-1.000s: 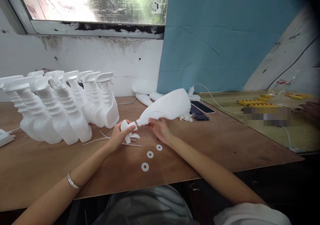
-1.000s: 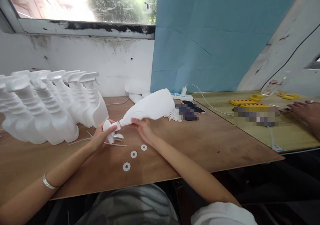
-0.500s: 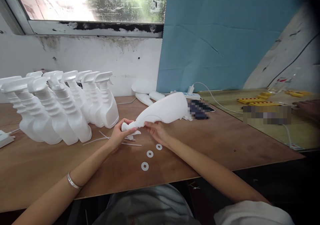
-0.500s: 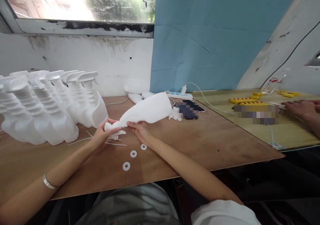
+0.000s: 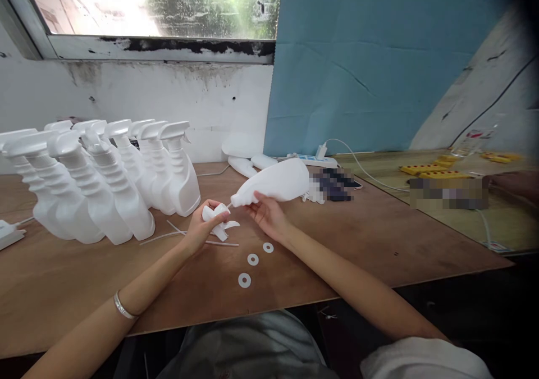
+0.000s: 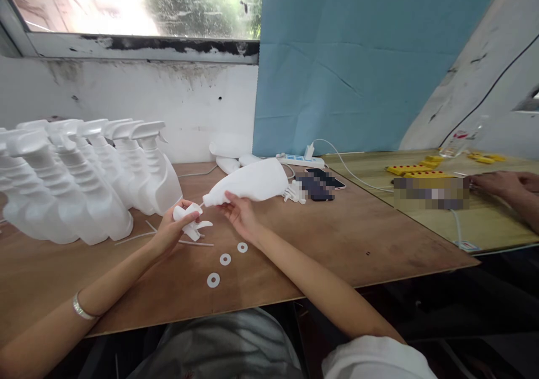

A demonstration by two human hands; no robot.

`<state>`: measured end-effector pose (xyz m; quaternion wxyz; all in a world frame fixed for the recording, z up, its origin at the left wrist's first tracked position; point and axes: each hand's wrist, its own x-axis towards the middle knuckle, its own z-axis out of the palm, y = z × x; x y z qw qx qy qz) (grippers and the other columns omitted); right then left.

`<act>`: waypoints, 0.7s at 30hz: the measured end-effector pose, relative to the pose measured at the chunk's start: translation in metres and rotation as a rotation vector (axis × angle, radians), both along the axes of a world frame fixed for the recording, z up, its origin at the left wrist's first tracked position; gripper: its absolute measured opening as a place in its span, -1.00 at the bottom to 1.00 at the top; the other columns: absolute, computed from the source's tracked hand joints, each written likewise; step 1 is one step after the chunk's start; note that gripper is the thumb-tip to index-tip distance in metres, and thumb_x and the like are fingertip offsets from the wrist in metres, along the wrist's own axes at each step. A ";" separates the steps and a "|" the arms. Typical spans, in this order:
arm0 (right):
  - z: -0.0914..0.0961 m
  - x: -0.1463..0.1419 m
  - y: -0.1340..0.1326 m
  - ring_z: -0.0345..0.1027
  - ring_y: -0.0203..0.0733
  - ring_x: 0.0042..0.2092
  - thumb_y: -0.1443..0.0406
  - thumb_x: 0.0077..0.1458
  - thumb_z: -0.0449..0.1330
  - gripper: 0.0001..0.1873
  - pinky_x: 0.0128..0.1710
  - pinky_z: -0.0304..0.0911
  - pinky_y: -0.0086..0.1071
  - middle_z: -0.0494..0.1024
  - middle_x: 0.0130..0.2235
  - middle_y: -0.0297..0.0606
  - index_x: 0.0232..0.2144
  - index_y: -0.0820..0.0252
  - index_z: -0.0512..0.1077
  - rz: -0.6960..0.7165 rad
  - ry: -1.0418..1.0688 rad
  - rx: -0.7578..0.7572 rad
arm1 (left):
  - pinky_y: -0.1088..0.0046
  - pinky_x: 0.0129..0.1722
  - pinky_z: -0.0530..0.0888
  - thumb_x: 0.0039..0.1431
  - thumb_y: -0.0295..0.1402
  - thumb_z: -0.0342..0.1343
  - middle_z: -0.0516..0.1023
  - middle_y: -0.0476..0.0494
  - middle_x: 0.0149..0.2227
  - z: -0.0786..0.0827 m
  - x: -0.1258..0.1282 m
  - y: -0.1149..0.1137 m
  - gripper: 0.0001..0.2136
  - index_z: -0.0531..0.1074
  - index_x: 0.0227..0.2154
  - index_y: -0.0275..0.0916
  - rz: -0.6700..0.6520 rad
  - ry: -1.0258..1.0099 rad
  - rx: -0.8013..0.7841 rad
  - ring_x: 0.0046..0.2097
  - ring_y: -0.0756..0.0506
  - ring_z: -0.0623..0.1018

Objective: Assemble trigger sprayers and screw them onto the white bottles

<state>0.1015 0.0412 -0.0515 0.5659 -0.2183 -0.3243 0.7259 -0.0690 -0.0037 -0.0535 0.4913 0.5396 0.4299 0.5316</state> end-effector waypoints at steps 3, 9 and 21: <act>0.013 0.017 0.011 0.36 -0.32 -0.38 0.25 -0.22 0.27 -0.78 -0.38 0.34 -0.48 0.49 -0.45 -0.36 -0.44 0.18 0.38 -0.093 0.098 -0.077 | 0.55 -0.60 0.38 -0.14 -0.21 0.19 0.36 0.03 -0.56 0.006 0.001 -0.003 -0.72 0.30 -0.44 -0.28 -0.015 -0.033 0.014 -0.52 0.04 0.37; 0.032 0.049 0.025 0.32 -0.37 -0.45 0.21 -0.18 0.22 -0.76 -0.45 0.31 -0.51 0.48 -0.46 -0.36 -0.40 0.19 0.34 -0.147 0.239 -0.001 | 0.58 -0.58 0.37 -0.17 -0.25 0.20 0.37 0.03 -0.55 0.007 -0.001 -0.005 -0.75 0.30 -0.48 -0.28 0.001 -0.061 0.039 -0.53 0.06 0.37; 0.040 0.062 0.020 0.22 -0.40 -0.49 0.19 -0.20 0.19 -0.75 -0.52 0.22 -0.51 0.40 -0.52 -0.39 -0.43 0.20 0.33 0.005 0.318 0.187 | 0.52 -0.54 0.43 -0.18 -0.30 0.24 0.38 0.02 -0.45 0.003 -0.003 -0.006 -0.74 0.29 -0.46 -0.27 -0.100 -0.065 0.059 -0.49 0.05 0.41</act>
